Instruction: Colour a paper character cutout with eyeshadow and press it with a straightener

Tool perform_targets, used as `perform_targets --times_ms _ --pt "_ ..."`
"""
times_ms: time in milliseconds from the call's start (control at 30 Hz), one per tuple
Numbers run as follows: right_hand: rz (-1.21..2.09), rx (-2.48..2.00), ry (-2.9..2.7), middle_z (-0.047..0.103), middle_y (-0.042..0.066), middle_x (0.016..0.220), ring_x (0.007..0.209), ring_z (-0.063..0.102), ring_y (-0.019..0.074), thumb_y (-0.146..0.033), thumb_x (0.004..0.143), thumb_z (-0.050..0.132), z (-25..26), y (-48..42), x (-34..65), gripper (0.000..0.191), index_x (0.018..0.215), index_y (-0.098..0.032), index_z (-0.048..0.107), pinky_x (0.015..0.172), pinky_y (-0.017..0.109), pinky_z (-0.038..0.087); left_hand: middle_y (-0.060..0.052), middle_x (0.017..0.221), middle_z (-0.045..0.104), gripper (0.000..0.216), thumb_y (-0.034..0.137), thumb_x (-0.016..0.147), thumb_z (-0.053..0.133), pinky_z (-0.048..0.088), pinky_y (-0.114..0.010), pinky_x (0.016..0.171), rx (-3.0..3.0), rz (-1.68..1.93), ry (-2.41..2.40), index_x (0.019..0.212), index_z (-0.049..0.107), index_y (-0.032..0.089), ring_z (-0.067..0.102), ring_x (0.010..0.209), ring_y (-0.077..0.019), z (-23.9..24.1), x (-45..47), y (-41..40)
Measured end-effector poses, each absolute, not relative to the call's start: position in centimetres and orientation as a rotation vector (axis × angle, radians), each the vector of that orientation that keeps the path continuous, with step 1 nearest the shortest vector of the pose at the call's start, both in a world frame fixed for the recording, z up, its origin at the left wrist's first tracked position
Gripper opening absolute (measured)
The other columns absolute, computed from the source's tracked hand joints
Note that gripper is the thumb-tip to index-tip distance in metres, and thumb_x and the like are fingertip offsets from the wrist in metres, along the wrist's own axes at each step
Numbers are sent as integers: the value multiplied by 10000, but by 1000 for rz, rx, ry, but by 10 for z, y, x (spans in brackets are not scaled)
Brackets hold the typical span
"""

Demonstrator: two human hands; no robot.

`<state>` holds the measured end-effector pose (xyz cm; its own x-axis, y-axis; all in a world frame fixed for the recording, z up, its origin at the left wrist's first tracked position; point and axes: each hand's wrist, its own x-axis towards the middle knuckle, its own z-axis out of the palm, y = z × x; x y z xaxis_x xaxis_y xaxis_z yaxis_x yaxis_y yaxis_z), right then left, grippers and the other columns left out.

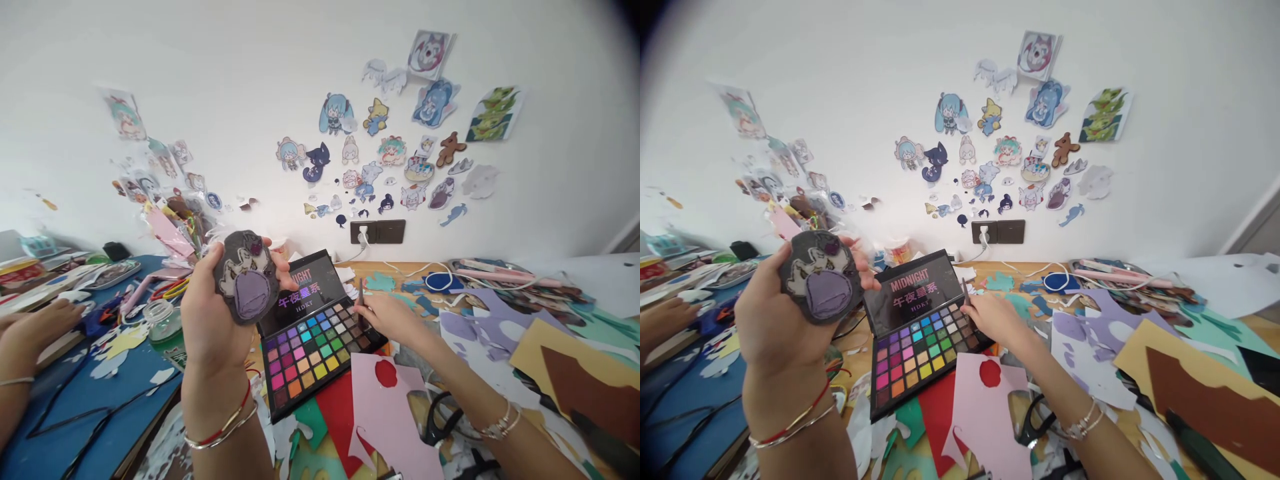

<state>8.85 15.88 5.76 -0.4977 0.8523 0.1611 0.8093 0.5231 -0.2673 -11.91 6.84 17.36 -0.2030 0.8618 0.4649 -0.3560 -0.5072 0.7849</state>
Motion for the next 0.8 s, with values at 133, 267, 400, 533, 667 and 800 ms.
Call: perform_targets --times_ms 133,267,400,533,667,800 --pt "232 -1389 -2488 698 111 867 806 639 258 -310 915 387 56 159 89 296 832 -172 636 634 306 408 -107 677 635 408 326 872 309 516 -328 542 1177 1792 690 844 632 78 600 534 -190 174 -117 68" --pt "305 -1322 -2492 701 74 859 789 640 236 -338 914 391 54 158 89 290 849 -201 638 622 286 404 -119 684 639 406 314 853 312 515 -330 551 1159 1770 702 829 644 82 603 568 -205 174 -115 68" --pt "367 -1326 -2412 690 106 797 770 631 273 -325 883 437 52 158 88 271 784 -177 641 618 314 390 -111 692 638 395 305 865 314 520 -330 557 1186 1756 699 837 642 87 611 593 -208 174 -112 70" --pt "532 -1288 -2232 669 82 699 690 611 241 -331 848 486 55 162 92 255 693 -176 617 596 305 374 -94 680 637 395 297 887 287 516 -319 575 1159 1699 691 839 619 89 598 531 -173 173 -110 72" --pt "760 -1196 -1894 611 53 641 592 550 170 -426 901 348 73 164 101 375 771 -160 579 557 283 385 -87 668 644 391 296 894 278 516 -309 562 1105 1664 685 835 614 103 604 529 -172 169 -108 80" --pt "1004 -969 -1614 463 -41 544 478 438 120 -469 917 260 101 153 110 363 878 -191 488 513 255 389 -82 651 650 379 320 883 305 521 -315 628 1039 1676 751 815 612 110 620 584 -184 161 -91 93"
